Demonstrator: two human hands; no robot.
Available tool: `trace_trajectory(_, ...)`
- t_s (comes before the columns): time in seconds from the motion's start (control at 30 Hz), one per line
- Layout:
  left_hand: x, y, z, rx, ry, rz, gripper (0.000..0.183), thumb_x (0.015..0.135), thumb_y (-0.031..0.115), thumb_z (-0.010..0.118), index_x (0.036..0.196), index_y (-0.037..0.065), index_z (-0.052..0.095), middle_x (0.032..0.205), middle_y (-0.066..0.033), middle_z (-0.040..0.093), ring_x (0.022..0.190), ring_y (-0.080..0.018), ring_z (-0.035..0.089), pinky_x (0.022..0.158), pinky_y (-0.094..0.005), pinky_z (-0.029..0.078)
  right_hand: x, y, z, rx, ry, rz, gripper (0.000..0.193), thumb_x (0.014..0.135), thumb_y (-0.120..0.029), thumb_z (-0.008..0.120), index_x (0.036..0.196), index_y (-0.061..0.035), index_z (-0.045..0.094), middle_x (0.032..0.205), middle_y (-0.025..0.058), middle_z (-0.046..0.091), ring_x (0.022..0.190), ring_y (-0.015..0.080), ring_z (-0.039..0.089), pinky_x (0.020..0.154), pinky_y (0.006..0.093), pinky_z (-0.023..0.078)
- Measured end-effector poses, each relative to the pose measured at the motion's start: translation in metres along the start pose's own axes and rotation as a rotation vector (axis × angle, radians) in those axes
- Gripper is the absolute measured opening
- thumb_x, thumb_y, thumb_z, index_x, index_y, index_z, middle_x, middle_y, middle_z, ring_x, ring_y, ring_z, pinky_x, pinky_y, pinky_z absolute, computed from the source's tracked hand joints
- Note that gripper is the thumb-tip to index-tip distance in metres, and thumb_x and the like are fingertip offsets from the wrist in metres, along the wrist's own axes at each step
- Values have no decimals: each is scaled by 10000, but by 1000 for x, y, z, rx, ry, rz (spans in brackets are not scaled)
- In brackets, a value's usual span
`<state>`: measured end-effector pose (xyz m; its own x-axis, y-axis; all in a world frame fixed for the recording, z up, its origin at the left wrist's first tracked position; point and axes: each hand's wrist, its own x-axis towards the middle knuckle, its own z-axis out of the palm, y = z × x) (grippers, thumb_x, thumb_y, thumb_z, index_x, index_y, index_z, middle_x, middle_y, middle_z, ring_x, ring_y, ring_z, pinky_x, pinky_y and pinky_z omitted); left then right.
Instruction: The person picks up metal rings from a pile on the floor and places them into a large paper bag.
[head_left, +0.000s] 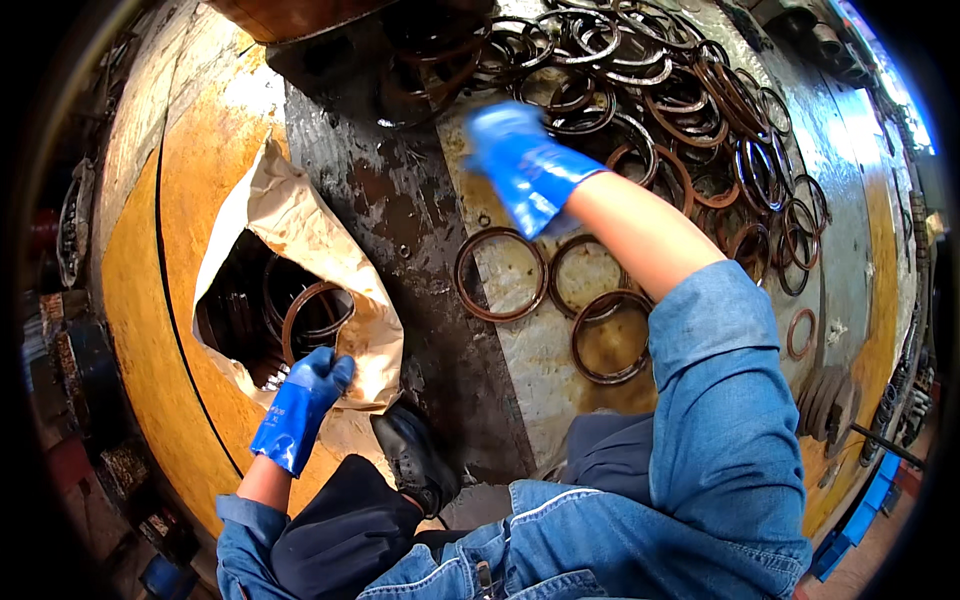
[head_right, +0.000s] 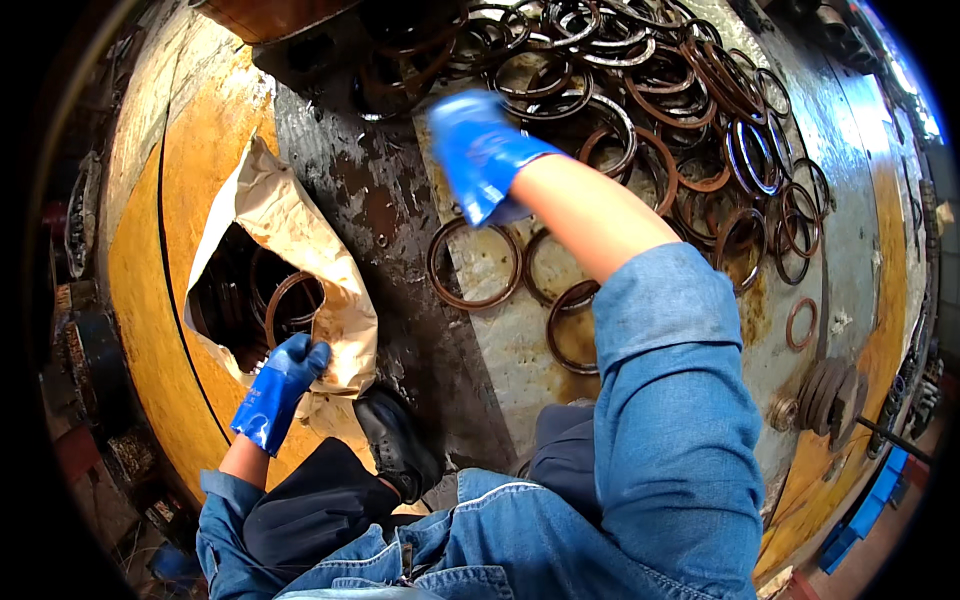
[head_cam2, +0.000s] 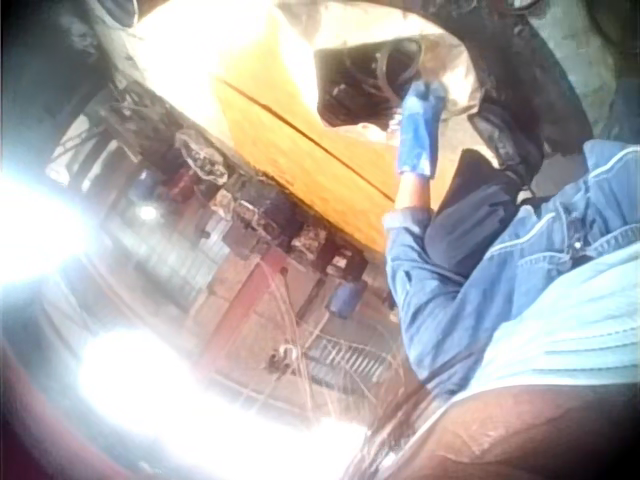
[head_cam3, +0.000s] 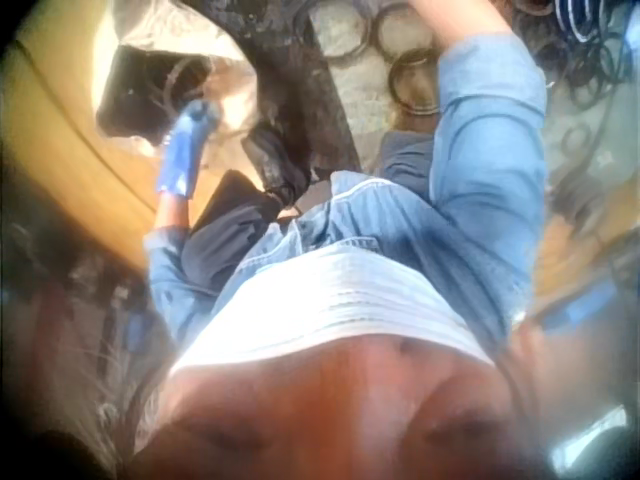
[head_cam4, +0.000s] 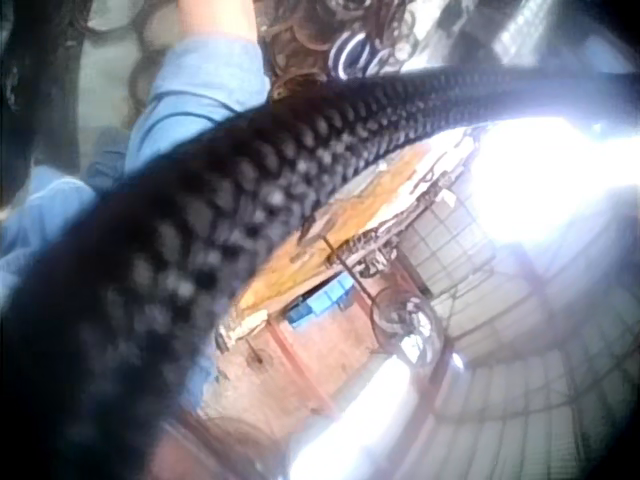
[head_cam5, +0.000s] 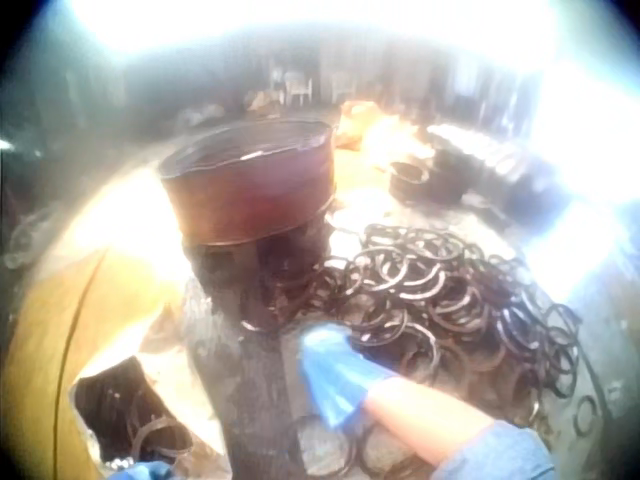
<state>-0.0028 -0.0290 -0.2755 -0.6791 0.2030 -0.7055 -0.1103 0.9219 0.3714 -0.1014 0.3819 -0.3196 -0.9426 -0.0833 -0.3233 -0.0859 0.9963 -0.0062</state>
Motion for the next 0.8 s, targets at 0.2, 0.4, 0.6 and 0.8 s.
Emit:
trace_trajectory(0.2,15,0,6,6,-36,38,305,969,309,677,914,11,643,710,-63,552,688,-131,463,661,-345,467,2,99,81,52,198,435,755,793,-345,781,1440,-94,485,1442,158,570,1397,337,478,1121,502,380)
trace_trajectory(0.4,17,11,8,-6,6,19,310,940,282,695,800,20,607,673,-23,491,693,-114,405,638,-338,434,31,99,44,84,-376,492,422,908,-217,705,1323,-143,676,1338,95,672,1168,322,680,921,573,519)
trace_trajectory(0.6,8,-5,7,-26,73,99,297,909,194,707,715,27,556,626,-18,426,646,-125,361,585,-345,402,-39,65,-22,878,-44,283,354,923,-256,686,1163,4,695,966,87,735,850,209,678,827,346,543)
trace_trajectory(0.8,24,-43,18,62,28,73,315,901,265,709,727,40,572,643,-112,509,608,-192,425,602,-379,444,-10,35,-84,709,405,166,430,943,-317,710,1266,-36,674,1011,131,732,913,205,674,893,349,534)
